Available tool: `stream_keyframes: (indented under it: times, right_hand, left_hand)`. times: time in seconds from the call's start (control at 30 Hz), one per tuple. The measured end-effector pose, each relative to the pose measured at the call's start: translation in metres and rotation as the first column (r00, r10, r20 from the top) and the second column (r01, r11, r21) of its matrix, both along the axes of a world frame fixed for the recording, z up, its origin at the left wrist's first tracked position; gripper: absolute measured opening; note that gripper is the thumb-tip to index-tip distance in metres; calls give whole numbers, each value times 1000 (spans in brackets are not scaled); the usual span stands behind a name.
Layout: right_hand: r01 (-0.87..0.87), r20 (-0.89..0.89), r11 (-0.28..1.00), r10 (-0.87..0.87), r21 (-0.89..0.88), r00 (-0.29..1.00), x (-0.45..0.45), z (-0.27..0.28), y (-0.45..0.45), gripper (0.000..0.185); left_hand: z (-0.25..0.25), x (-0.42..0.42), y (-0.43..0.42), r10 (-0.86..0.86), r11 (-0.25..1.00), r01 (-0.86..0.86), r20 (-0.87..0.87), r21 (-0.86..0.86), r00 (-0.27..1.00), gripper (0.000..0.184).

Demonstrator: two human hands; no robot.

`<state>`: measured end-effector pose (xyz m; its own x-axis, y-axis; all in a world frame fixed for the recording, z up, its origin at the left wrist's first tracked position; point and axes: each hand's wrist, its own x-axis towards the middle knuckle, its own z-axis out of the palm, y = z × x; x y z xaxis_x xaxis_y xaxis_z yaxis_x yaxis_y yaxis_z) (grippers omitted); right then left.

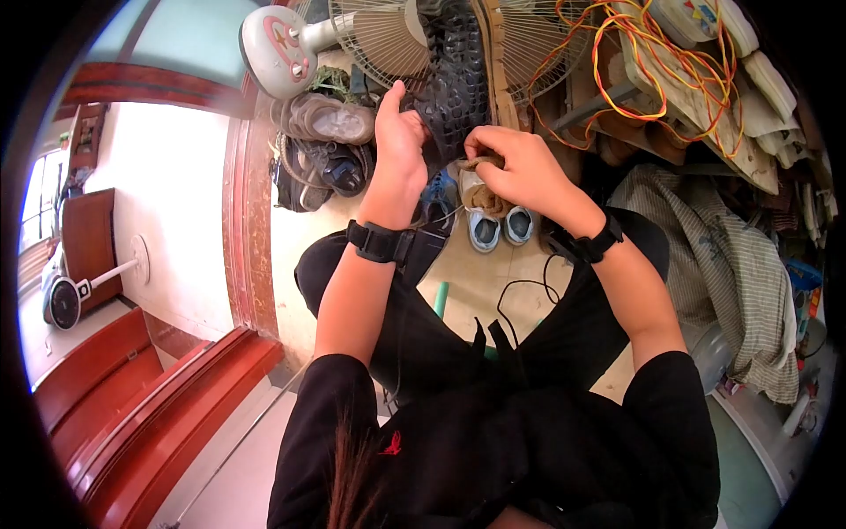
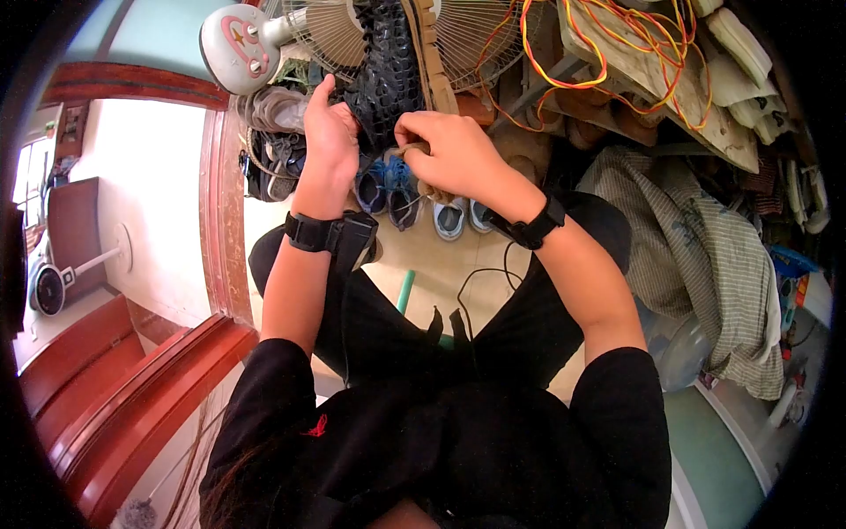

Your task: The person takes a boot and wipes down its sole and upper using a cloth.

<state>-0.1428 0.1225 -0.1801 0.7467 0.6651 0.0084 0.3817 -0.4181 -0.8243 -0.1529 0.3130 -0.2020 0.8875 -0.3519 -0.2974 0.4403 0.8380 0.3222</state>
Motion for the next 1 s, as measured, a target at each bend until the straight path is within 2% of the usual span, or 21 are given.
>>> stream_keyframes:
  times: [0.03, 0.07, 0.1, 0.13, 0.2, 0.27, 0.3, 0.33, 0.37, 0.4, 0.43, 0.47, 0.53, 0.57, 0.6, 0.67, 0.77, 1.0]
  right_hand:
    - [-1, -1, 1000, 1, 0, 1000, 0, -1, 0, 16]
    - [11, -26, 1000, -11, 11, 1000, 1, -3, 0, 17]
    - [24, -51, 999, -23, 21, 998, 1, -4, 0, 18]
    - [24, -51, 1000, -22, 21, 998, 2, -3, 0, 18]
    - [96, -70, 983, -86, 154, 994, 3, -1, 1, 17]
    - [120, -115, 980, -102, 156, 988, 7, 4, 0, 18]
    - [184, -65, 962, -174, 201, 982, 9, 6, 1, 19]
    - [245, -18, 937, -248, 249, 969, 11, 7, 1, 21]
    - [263, -5, 910, -276, 320, 961, 17, 0, 1, 21]
    - [291, 14, 902, -311, 320, 950, 20, 2, 2, 21]
    - [298, 81, 893, -343, 338, 936, 26, -2, 3, 22]
    - [304, 148, 883, -375, 357, 915, 31, -5, 4, 23]
    - [303, 189, 890, -380, 340, 905, 35, -8, 5, 24]
    - [303, 230, 896, -386, 324, 894, 36, -9, 6, 26]
    - [302, 231, 897, -385, 324, 894, 35, -10, 6, 26]
    - [297, 232, 899, -379, 322, 896, 33, -11, 8, 26]
    - [283, 263, 907, -369, 313, 892, 35, -12, 8, 25]
    - [281, 228, 912, -354, 300, 907, 33, -12, 8, 24]
  left_hand:
    - [-14, 0, 4, -66, 934, 105, 124, -341, 990, 70]
    - [-16, 0, 6, -153, 756, 280, 255, -591, 955, 70]
    - [3, -2, -8, 0, 1000, 0, 14, -23, 1000, 69]
    - [17, -4, -17, 269, 784, -167, -85, 599, 959, 69]
    - [24, -3, -20, 276, 792, -172, -91, 586, 957, 69]
    - [14, -2, -11, 283, 799, -179, -97, 574, 954, 69]
    - [5, 1, 2, 49, 995, -46, -32, 89, 998, 70]
    - [-7, 0, 5, -31, 984, 39, 52, -174, 998, 70]
    - [-8, 0, 6, -123, 902, 170, 141, -396, 982, 71]
    - [9, -3, -10, 15, 998, -15, 8, 62, 1000, 63]
    - [19, -5, -20, 199, 840, -146, -47, 522, 979, 55]
    - [18, -5, -22, 200, 841, -147, -46, 521, 979, 55]
    - [12, -7, -24, 151, 726, -152, 60, 671, 987, 33]
    - [6, -6, -22, 152, 791, -143, 35, 594, 988, 17]
    - [0, -7, -19, 153, 792, -144, 36, 594, 988, 17]
    - [-5, -10, -16, 67, 688, -110, 88, 718, 994, 10]
    - [-2, -11, -16, 56, 654, -97, 80, 751, 995, 9]
    - [3, -12, -21, 122, 702, -135, 68, 699, 990, 11]
